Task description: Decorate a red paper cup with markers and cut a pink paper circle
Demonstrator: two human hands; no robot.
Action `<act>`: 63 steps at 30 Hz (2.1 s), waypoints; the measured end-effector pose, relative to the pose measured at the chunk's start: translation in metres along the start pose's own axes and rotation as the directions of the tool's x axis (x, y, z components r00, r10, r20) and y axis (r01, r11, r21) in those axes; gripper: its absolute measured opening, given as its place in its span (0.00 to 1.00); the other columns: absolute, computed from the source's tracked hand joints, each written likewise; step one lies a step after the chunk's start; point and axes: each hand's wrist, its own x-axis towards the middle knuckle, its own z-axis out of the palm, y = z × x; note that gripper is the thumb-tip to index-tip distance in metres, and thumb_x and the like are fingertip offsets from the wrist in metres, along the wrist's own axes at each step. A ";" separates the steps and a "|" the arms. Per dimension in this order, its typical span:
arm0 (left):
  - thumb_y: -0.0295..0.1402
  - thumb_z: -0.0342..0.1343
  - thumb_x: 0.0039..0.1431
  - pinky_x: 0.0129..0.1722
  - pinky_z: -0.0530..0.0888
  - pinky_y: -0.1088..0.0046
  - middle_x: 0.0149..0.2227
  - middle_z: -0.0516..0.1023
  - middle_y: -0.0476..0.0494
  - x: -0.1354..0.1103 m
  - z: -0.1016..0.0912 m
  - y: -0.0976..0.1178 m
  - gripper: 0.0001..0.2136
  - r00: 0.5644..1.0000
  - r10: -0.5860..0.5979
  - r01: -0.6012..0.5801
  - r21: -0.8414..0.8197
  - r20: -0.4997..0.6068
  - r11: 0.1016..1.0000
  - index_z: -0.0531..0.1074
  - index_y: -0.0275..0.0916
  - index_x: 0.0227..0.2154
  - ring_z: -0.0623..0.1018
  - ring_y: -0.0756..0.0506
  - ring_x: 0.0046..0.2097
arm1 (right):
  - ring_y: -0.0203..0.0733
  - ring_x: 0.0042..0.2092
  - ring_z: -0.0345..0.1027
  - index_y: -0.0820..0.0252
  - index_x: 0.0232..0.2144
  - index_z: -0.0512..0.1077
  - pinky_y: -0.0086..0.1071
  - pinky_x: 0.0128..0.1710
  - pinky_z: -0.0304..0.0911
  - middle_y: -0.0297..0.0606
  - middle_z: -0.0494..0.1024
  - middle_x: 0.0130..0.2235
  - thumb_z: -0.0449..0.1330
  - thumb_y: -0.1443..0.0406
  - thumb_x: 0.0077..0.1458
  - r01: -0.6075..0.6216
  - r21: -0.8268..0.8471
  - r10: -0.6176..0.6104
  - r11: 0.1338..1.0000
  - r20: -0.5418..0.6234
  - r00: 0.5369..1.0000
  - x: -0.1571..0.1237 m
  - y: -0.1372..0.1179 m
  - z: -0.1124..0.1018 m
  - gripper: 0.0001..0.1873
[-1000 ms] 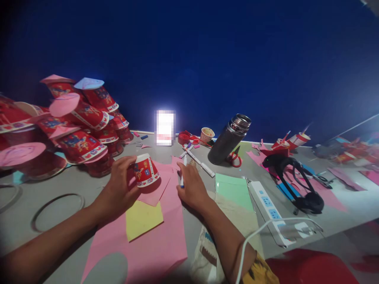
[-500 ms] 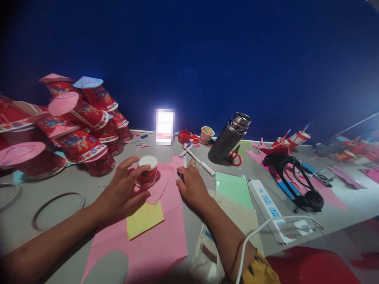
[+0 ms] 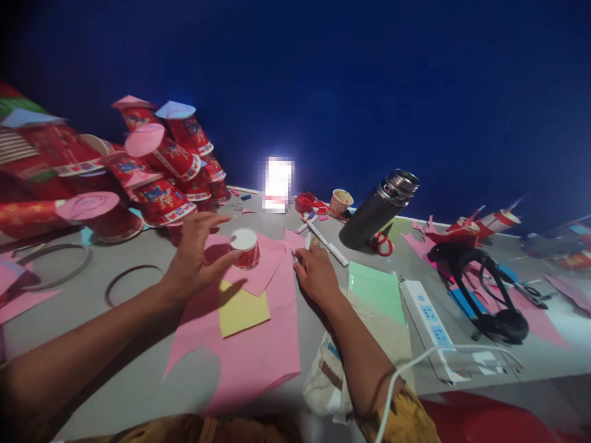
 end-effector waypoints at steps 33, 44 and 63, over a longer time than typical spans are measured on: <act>0.52 0.61 0.61 0.60 0.77 0.49 0.60 0.81 0.35 -0.022 -0.074 0.015 0.30 0.966 -0.246 0.227 0.204 0.075 0.952 0.69 0.44 0.63 0.81 0.32 0.60 | 0.48 0.52 0.72 0.58 0.37 0.80 0.35 0.52 0.63 0.44 0.81 0.44 0.61 0.62 0.70 -0.161 -0.122 0.168 0.979 0.053 0.984 0.039 -0.052 0.003 0.10; 0.55 0.58 0.66 0.57 0.78 0.46 0.55 0.82 0.30 -0.030 -0.086 -0.022 0.28 0.987 -0.144 0.160 0.413 -0.068 0.897 0.73 0.36 0.57 0.82 0.29 0.55 | 0.42 0.35 0.68 0.56 0.23 0.70 0.34 0.39 0.59 0.33 0.74 0.30 0.59 0.54 0.63 -0.392 0.351 0.478 0.851 -0.207 0.854 -0.040 -0.045 -0.036 0.19; 0.30 0.61 0.63 0.53 0.80 0.51 0.57 0.81 0.29 -0.077 0.015 0.010 0.21 0.845 0.314 -0.423 0.183 0.432 0.887 0.72 0.35 0.59 0.79 0.31 0.59 | 0.40 0.29 0.65 0.57 0.22 0.74 0.32 0.33 0.61 0.31 0.73 0.25 0.61 0.51 0.60 -0.484 0.628 0.615 0.609 0.011 0.788 -0.087 -0.101 -0.014 0.20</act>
